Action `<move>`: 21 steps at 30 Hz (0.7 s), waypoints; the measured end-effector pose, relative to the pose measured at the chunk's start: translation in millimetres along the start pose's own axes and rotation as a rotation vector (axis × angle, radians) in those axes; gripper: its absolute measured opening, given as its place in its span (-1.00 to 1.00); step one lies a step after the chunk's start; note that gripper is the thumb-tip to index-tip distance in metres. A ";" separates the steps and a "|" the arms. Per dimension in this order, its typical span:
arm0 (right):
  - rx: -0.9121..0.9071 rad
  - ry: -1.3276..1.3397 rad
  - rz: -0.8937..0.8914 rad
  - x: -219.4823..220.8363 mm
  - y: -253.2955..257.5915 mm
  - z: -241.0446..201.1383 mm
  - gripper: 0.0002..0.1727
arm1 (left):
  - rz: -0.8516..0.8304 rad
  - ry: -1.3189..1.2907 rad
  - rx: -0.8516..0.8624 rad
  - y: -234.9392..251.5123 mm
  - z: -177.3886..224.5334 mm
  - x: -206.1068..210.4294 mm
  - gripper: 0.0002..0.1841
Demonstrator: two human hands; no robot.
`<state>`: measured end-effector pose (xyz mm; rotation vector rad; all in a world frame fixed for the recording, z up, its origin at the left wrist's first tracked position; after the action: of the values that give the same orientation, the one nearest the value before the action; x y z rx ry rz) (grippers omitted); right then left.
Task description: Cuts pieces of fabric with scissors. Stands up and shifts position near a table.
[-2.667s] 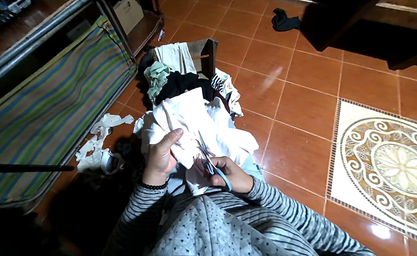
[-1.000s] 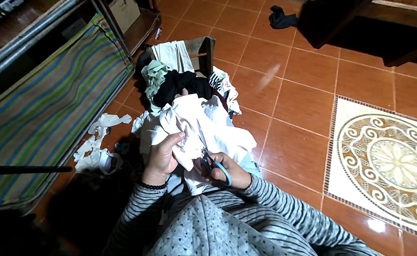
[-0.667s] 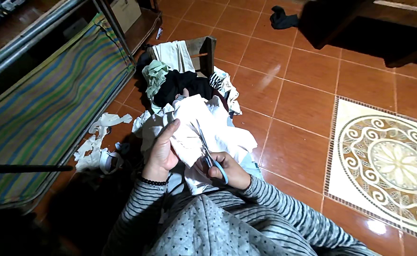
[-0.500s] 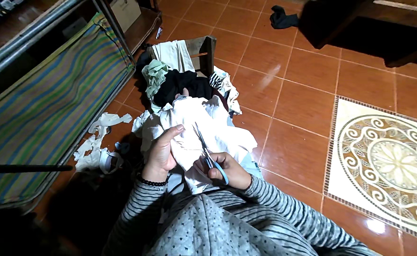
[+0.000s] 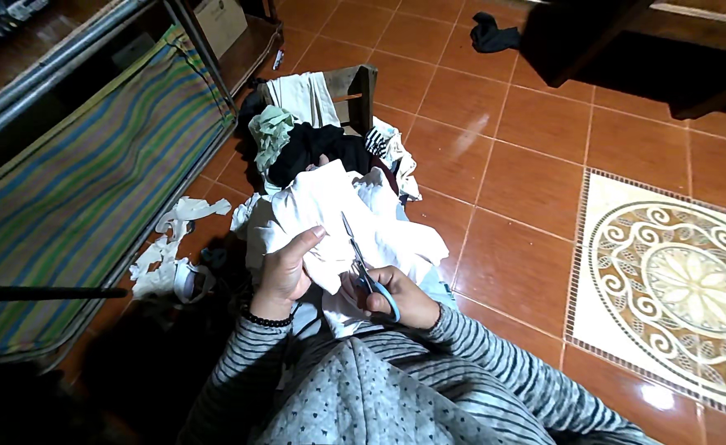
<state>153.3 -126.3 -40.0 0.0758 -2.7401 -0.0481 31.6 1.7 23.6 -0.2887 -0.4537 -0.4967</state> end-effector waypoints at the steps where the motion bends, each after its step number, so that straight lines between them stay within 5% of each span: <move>1: -0.009 0.009 -0.017 0.4 0.9 -0.9 -0.61 | -0.007 0.005 0.004 0.0 -1.1 0.1 -0.71; 21: -0.033 0.042 -0.013 -0.5 8.6 -11.2 -0.58 | -0.034 0.038 -0.004 -7.4 -3.9 3.5 -0.73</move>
<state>157.7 -117.9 -29.5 0.0845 -2.6964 -0.0950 31.9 -7.3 23.1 -0.2754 -0.4215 -0.5356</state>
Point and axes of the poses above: each hand's wrist, its own y-axis towards the middle knuckle, its own x-axis out of the palm, z = x × y, the point moved 4 cm from there along y, towards the middle knuckle, and after that the axes turned 3 degrees about y, right-handed, at the moved point
